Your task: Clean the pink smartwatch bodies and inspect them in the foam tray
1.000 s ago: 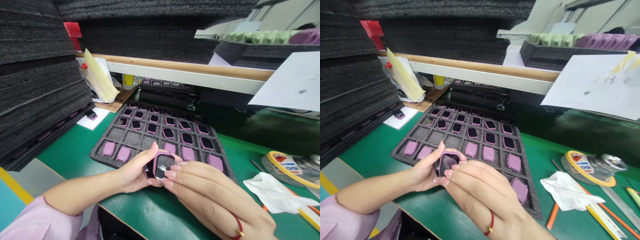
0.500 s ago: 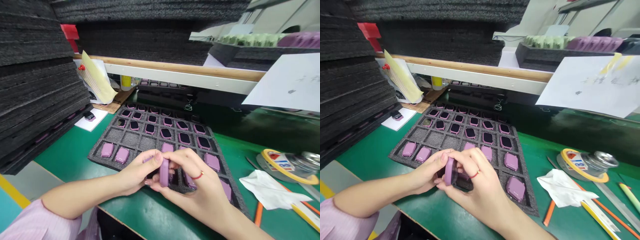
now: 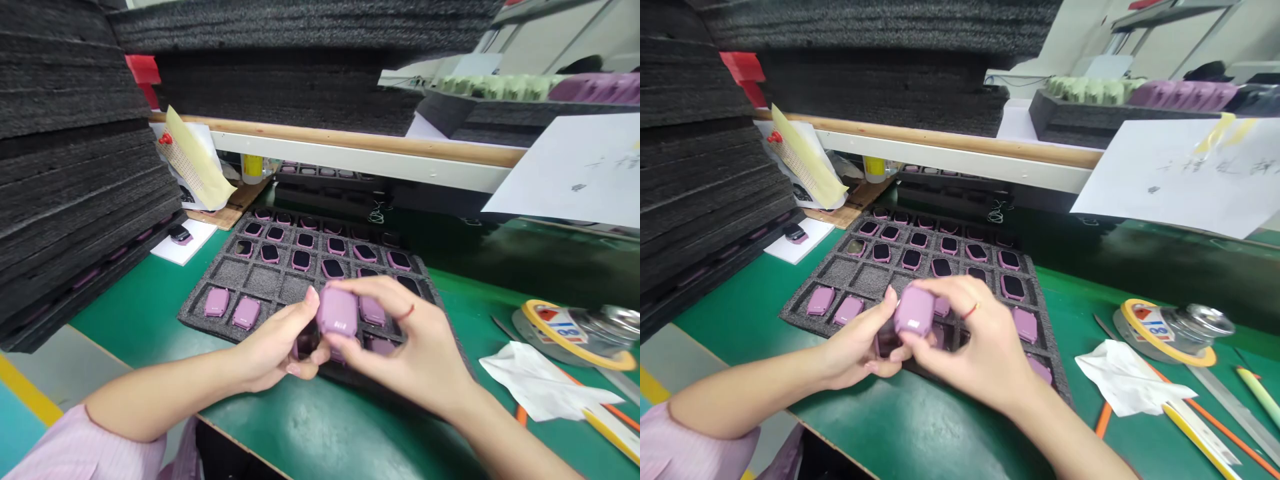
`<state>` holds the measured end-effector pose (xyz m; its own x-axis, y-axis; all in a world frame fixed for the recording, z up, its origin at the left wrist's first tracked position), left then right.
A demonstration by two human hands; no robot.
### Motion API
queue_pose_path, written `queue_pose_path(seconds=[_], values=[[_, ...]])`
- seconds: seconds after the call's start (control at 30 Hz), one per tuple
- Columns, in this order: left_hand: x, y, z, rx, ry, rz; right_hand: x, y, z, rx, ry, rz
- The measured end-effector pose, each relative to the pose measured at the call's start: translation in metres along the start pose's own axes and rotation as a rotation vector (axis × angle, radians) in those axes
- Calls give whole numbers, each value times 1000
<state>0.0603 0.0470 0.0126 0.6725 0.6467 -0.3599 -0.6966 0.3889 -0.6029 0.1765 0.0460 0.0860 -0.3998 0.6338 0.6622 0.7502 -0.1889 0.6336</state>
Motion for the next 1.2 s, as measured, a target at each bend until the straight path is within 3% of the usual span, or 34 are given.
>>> queue_pose_path(seconds=[0.13, 0.27, 0.37, 0.43, 0.5, 0.6, 0.67, 0.77, 0.87, 1.0, 1.2], values=[[0, 0, -9, 150, 121, -4, 15, -12, 50, -13, -258, -4], [2, -6, -20, 216, 226, -184, 24, -57, 67, -30, -229, -118], [1, -9, -21, 280, 203, -261, 24, -78, 68, -8, -217, -144], [1, -7, -17, 341, 145, -204, 24, -74, 64, 13, -220, -117], [1, -4, -13, 354, 96, -130, 25, -55, 57, 30, -229, -62], [0, 0, -6, 257, 22, -43, 23, -22, 34, 120, -203, 2], [1, 5, -2, 137, -26, 8, 20, -9, 11, 191, -110, -25], [4, 7, 1, -26, -42, 2, 12, -6, -15, 130, 21, -118], [6, 3, 3, -130, -28, -57, 6, -10, -23, 65, 80, -130], [6, -1, 6, -194, -38, -119, 6, -9, -25, 49, 123, -41], [6, 3, 6, -204, -46, -112, 8, 1, -21, 76, 37, 111]])
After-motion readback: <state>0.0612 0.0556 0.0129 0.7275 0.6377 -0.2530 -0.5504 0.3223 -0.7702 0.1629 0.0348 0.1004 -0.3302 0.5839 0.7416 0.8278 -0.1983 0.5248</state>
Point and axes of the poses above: each hand's wrist, its own x-axis towards the middle knuckle, its own y-axis out of the back of the hand, z = x × y, the point moved 7 cm from there along x, towards the middle knuckle, and after that the axes turned 7 degrees about y, right-handed, at the moved point
